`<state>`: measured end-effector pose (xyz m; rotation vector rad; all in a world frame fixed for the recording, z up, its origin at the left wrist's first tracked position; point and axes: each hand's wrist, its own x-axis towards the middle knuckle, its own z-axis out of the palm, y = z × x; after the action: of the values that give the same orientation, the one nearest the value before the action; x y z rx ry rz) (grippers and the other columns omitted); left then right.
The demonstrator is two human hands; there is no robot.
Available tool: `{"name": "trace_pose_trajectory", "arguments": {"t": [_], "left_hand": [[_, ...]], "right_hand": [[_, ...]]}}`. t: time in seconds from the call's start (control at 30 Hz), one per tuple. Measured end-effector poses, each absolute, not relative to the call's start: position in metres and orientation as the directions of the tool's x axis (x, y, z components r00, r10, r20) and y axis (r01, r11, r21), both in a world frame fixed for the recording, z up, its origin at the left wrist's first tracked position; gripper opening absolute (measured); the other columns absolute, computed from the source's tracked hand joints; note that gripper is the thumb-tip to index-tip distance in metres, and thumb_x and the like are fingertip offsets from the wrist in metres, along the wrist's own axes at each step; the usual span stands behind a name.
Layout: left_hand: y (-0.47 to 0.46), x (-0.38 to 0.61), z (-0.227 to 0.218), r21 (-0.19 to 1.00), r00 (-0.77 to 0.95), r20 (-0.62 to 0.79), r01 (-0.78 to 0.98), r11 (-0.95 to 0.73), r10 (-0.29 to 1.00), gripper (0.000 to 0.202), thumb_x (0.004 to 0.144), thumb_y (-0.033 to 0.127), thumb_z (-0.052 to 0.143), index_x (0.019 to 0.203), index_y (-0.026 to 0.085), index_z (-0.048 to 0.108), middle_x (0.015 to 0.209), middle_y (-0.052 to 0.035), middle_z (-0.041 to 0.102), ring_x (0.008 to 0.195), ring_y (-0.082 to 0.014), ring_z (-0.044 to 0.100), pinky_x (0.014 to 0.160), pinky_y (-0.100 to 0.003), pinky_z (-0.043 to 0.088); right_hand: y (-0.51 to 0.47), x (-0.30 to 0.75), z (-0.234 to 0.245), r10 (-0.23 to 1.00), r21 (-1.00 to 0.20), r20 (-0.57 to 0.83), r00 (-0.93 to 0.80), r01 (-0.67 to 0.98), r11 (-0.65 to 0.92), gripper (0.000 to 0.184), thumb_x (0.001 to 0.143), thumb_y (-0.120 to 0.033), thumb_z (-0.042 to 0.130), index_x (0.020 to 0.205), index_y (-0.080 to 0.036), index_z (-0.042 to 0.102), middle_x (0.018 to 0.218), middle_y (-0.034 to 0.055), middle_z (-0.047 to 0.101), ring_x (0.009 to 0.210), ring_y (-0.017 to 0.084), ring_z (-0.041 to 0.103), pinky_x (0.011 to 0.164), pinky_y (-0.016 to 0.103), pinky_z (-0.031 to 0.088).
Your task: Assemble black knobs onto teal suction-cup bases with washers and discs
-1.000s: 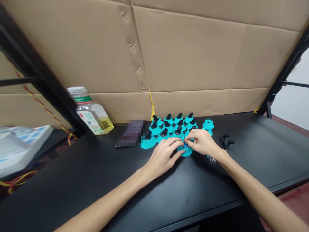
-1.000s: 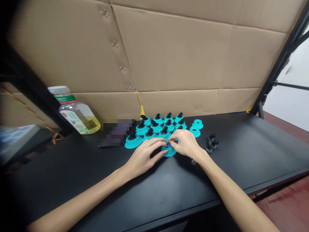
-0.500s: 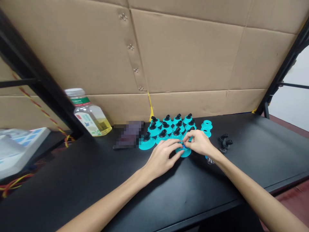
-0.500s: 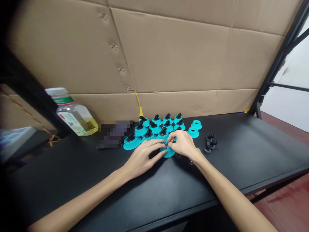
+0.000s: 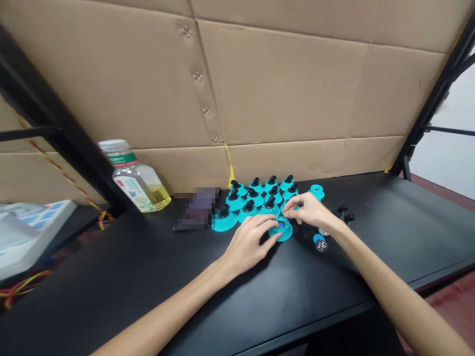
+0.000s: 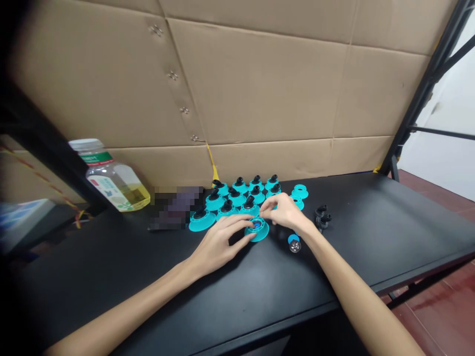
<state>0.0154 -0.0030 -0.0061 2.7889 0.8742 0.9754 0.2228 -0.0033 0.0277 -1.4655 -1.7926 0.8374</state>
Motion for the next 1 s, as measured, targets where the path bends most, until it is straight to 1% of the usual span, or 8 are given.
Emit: {"name": "trace_pose_trajectory", "arguments": {"t": [0.1,0.2,0.4,0.5,0.6,0.7,0.83,1.0], "left_hand": [[-0.004,0.015,-0.005,0.245,0.643,0.549,0.487,-0.838,0.535,0.016,0.091,0.031,0.057,0.101,0.021,0.064,0.114,-0.0073,0.069,0.104,-0.0244,0.065,0.085,-0.04,0.049],[-0.005,0.015,-0.004,0.258,0.652,0.539,0.474,-0.842,0.533,0.02,0.091,0.031,0.056,0.108,0.021,0.061,0.114,-0.0072,0.069,0.106,-0.0238,0.064,0.087,-0.04,0.049],[-0.004,0.015,-0.004,0.241,0.665,0.52,0.488,-0.839,0.537,0.026,0.093,0.032,0.054,0.117,0.021,0.059,0.119,-0.0077,0.067,0.109,-0.0241,0.063,0.087,-0.04,0.049],[-0.005,0.015,-0.005,0.234,0.668,0.522,0.486,-0.842,0.53,0.028,0.093,0.032,0.053,0.118,0.021,0.06,0.119,-0.0083,0.067,0.11,-0.0246,0.062,0.088,-0.041,0.05],[-0.005,0.015,-0.005,0.235,0.673,0.512,0.488,-0.841,0.534,0.03,0.094,0.032,0.052,0.121,0.021,0.059,0.121,-0.009,0.066,0.112,-0.025,0.062,0.089,-0.042,0.05],[-0.005,0.016,-0.005,0.233,0.674,0.511,0.489,-0.84,0.534,0.032,0.094,0.033,0.052,0.123,0.022,0.059,0.121,-0.0091,0.066,0.112,-0.0251,0.062,0.09,-0.042,0.05],[-0.005,0.016,-0.005,0.229,0.677,0.508,0.49,-0.841,0.533,0.035,0.094,0.033,0.052,0.128,0.023,0.056,0.121,-0.0089,0.066,0.111,-0.0251,0.062,0.089,-0.042,0.05],[-0.007,0.016,-0.003,0.259,0.667,0.468,0.524,-0.811,0.58,0.06,0.094,0.034,0.051,0.149,0.027,0.026,0.124,-0.0068,0.065,0.109,-0.0234,0.062,0.087,-0.038,0.049]], "right_hand": [[-0.008,0.242,0.04,0.986,-0.643,0.168,0.01,0.759,0.101,0.011,0.071,-0.017,0.061,0.076,-0.019,0.071,0.074,0.0006,0.069,0.054,0.01,0.054,0.057,0.025,0.039],[-0.013,0.254,0.047,0.99,-0.501,0.135,0.048,0.865,0.027,0.01,0.071,-0.02,0.061,0.071,-0.022,0.072,0.077,0.0006,0.07,0.061,0.013,0.058,0.057,0.025,0.037],[-0.016,0.273,0.058,0.973,-0.421,0.207,0.1,0.907,-0.003,0.012,0.074,-0.027,0.062,0.077,-0.026,0.074,0.079,0.0002,0.072,0.073,0.017,0.063,0.057,0.025,0.036],[-0.02,0.295,0.064,0.927,-0.341,0.262,0.269,0.924,-0.172,0.015,0.075,-0.036,0.064,0.08,-0.027,0.075,0.084,0.0028,0.072,0.079,0.021,0.064,0.057,0.028,0.035],[-0.024,0.318,0.064,0.885,-0.256,0.181,0.428,0.89,-0.378,0.023,0.07,-0.049,0.069,0.073,-0.025,0.072,0.078,0.0047,0.071,0.075,0.023,0.064,0.059,0.03,0.038],[-0.025,0.332,0.059,0.883,-0.238,0.077,0.463,0.869,-0.434,0.033,0.062,-0.056,0.074,0.07,-0.024,0.072,0.075,0.0065,0.071,0.069,0.022,0.063,0.057,0.03,0.039],[-0.019,0.335,0.05,0.919,-0.282,-0.068,0.387,0.877,-0.39,0.021,0.062,-0.043,0.076,0.062,-0.022,0.07,0.061,0.0038,0.067,0.058,0.018,0.062,0.053,0.028,0.04],[-0.017,0.335,0.052,0.942,-0.396,-0.051,0.331,0.86,-0.323,0.016,0.069,-0.035,0.071,0.064,-0.02,0.07,0.055,0.0022,0.064,0.053,0.015,0.059,0.053,0.027,0.04]]}}
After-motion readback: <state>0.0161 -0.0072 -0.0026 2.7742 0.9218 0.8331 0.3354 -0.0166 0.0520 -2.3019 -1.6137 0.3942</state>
